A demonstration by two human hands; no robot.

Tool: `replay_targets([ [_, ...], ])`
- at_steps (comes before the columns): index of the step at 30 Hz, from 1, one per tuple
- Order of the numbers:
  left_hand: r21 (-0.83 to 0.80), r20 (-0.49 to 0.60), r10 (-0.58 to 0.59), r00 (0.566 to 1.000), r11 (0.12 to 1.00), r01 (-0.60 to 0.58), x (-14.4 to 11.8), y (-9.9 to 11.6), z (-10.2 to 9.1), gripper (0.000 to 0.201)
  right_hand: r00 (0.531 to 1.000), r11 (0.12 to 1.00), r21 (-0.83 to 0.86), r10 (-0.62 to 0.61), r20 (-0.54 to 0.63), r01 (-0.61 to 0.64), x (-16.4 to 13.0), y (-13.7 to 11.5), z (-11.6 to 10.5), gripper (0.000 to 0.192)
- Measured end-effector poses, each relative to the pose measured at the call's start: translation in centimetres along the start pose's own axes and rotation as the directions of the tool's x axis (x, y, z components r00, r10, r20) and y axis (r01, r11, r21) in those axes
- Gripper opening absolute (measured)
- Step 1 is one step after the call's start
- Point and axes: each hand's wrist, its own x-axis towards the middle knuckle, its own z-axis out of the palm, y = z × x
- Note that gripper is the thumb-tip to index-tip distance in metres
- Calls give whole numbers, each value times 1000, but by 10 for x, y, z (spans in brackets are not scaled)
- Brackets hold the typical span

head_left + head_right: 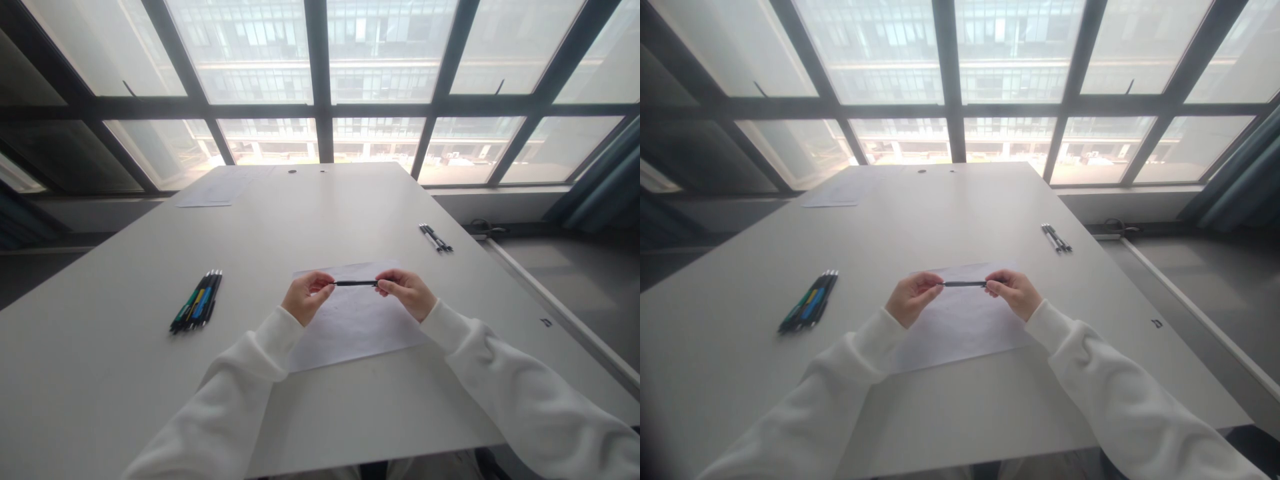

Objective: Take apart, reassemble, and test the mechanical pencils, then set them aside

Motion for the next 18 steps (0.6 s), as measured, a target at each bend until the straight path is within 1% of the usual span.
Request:
replay_targets([
  [5,-1,4,-17,1000,1000,17,0,1,0,24,1000,1000,-11,-11,-2,11,0,0,0,33],
  [10,-26,-23,15,1000,1000,-15,0,2,1,26,1000,1000,-5,-3,-3,3,1,0,0,34],
  [13,-9,-9,14,1000,1000,-14,0,1,1,21,1000,1000,2,-6,1,6,1,1,0,33],
  [18,19,19,-9,1000,1000,9,-1,1,0,22,1000,1000,7,-7,6,7,1,2,0,31],
])
